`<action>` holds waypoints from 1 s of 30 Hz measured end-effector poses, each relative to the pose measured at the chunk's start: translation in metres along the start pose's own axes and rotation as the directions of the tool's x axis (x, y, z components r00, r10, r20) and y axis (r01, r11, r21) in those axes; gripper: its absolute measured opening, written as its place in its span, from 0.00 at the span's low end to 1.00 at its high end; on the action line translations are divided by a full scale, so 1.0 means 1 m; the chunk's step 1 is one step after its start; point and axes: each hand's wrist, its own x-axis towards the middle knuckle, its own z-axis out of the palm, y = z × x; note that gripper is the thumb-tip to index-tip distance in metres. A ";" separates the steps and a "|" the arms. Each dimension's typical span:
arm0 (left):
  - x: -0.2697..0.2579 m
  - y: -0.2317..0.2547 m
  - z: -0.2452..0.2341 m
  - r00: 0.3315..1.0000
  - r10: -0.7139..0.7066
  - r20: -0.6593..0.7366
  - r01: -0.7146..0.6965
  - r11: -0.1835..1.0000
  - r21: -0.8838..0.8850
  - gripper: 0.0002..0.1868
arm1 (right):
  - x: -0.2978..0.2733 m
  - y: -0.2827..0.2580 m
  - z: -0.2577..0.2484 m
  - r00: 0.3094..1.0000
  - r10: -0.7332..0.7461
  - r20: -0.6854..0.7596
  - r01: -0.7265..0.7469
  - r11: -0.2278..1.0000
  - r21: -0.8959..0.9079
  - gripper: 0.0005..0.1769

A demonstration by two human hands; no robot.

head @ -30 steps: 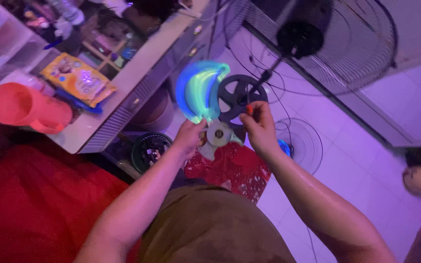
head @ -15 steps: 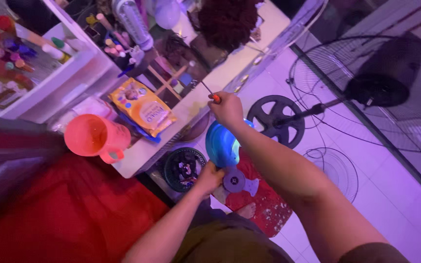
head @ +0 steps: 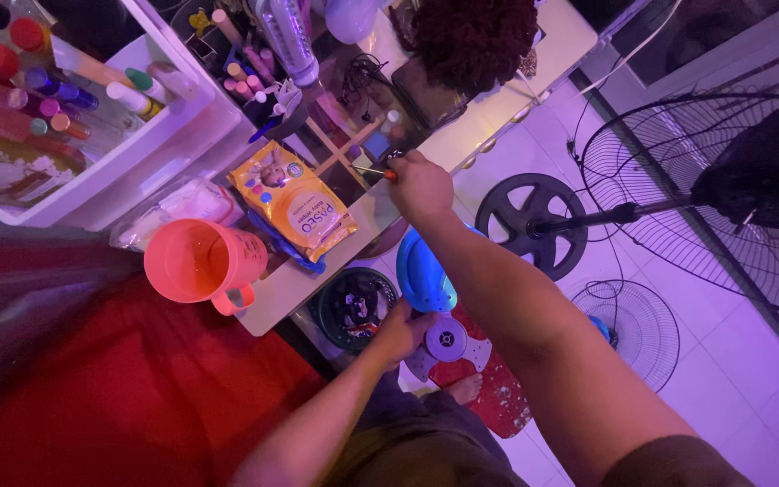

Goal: The person uses a screwdriver to attach a blue plastic fan blade to a white plastic hub. They align the blade and tighten multiple screws to secure it.

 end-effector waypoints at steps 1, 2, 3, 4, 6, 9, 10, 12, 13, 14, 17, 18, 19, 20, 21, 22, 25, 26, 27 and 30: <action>0.000 -0.001 -0.001 1.000 -0.002 -0.004 0.002 1.000 0.004 0.18 | 0.001 0.001 0.003 1.000 -0.017 0.010 0.017 1.000 -0.024 0.14; 0.001 -0.002 -0.002 1.000 -0.011 -0.006 0.011 1.000 -0.025 0.18 | 0.002 0.002 0.005 1.000 -0.027 0.012 0.028 0.999 -0.035 0.12; 0.002 -0.002 -0.003 1.000 -0.021 -0.007 0.021 0.998 -0.055 0.17 | 0.002 0.002 0.008 0.999 -0.038 0.013 0.038 0.998 -0.047 0.11; 0.003 -0.003 -0.004 0.999 -0.031 -0.007 0.030 0.996 -0.084 0.17 | 0.003 0.003 0.010 0.999 -0.048 0.014 0.049 0.997 -0.059 0.10; 0.004 -0.004 -0.005 0.998 -0.063 -0.015 0.062 0.995 -0.081 0.17 | 0.005 0.003 0.013 0.998 -0.054 0.044 0.058 0.993 -0.101 0.07; 0.006 -0.006 -0.004 0.998 -0.067 -0.001 0.066 0.985 -0.158 0.18 | 0.003 0.003 0.012 1.000 -0.022 -0.004 0.022 0.999 -0.044 0.07; 0.008 -0.007 -0.005 0.998 -0.061 0.010 0.062 0.979 -0.194 0.19 | 0.000 0.004 0.011 0.999 0.000 -0.037 0.000 1.000 -0.004 0.08; 0.014 -0.011 -0.003 0.989 -0.150 0.009 0.150 0.979 -0.137 0.16 | -0.013 0.013 0.003 0.976 0.148 -0.160 -0.115 0.973 0.199 0.09; 0.017 -0.013 0.000 0.981 -0.195 0.010 0.195 0.975 -0.107 0.15 | -0.023 0.020 -0.002 0.950 0.229 -0.210 -0.160 0.940 0.302 0.10; 0.022 -0.014 0.000 0.979 -0.199 0.046 0.202 0.977 -0.067 0.15 | -0.037 0.032 -0.012 0.934 0.287 -0.213 -0.168 0.879 0.446 0.11; 0.026 -0.017 0.011 0.969 -0.223 0.108 0.228 0.973 -0.040 0.16 | -0.091 0.075 -0.052 0.888 0.361 -0.285 -0.130 0.791 0.598 0.10; 0.028 -0.016 0.018 0.968 -0.231 0.099 0.240 0.967 -0.089 0.16 | -0.113 0.086 -0.067 0.850 0.496 -0.181 -0.249 0.678 0.691 0.09; 0.032 -0.012 0.026 0.967 -0.239 0.091 0.250 0.959 -0.137 0.18 | -0.136 0.096 -0.082 0.793 0.607 -0.061 -0.355 0.540 0.763 0.08; 0.034 -0.007 0.035 0.980 -0.154 0.126 0.174 0.972 -0.158 0.19 | -0.158 0.106 -0.099 0.804 0.589 -0.076 -0.328 0.547 0.770 0.08; 0.036 -0.002 0.045 0.984 -0.069 0.162 0.099 0.978 -0.184 0.19 | -0.179 0.116 -0.118 0.816 0.571 -0.091 -0.302 0.554 0.776 0.07; 0.035 0.003 0.054 0.980 0.012 0.199 0.031 0.977 -0.212 0.20 | -0.197 0.119 -0.130 0.823 0.558 -0.106 -0.279 0.559 0.781 0.07; 0.025 0.023 0.084 0.951 0.080 0.299 -0.041 0.990 -0.136 0.20 | -0.255 0.120 -0.168 0.802 0.596 -0.043 -0.346 0.522 0.780 0.06; 0.025 0.035 0.095 0.936 0.050 0.350 0.003 0.989 -0.149 0.19 | -0.263 0.118 -0.178 0.787 0.618 -0.004 -0.368 0.474 0.800 0.06; 0.023 0.046 0.105 0.917 0.020 0.399 0.048 0.986 -0.159 0.18 | -0.272 0.113 -0.186 0.771 0.636 0.034 -0.387 0.425 0.818 0.07; 0.002 0.069 0.138 0.849 0.106 0.518 -0.097 0.994 -0.045 0.16 | -0.304 0.099 -0.212 0.818 0.568 -0.087 -0.358 0.623 0.695 0.07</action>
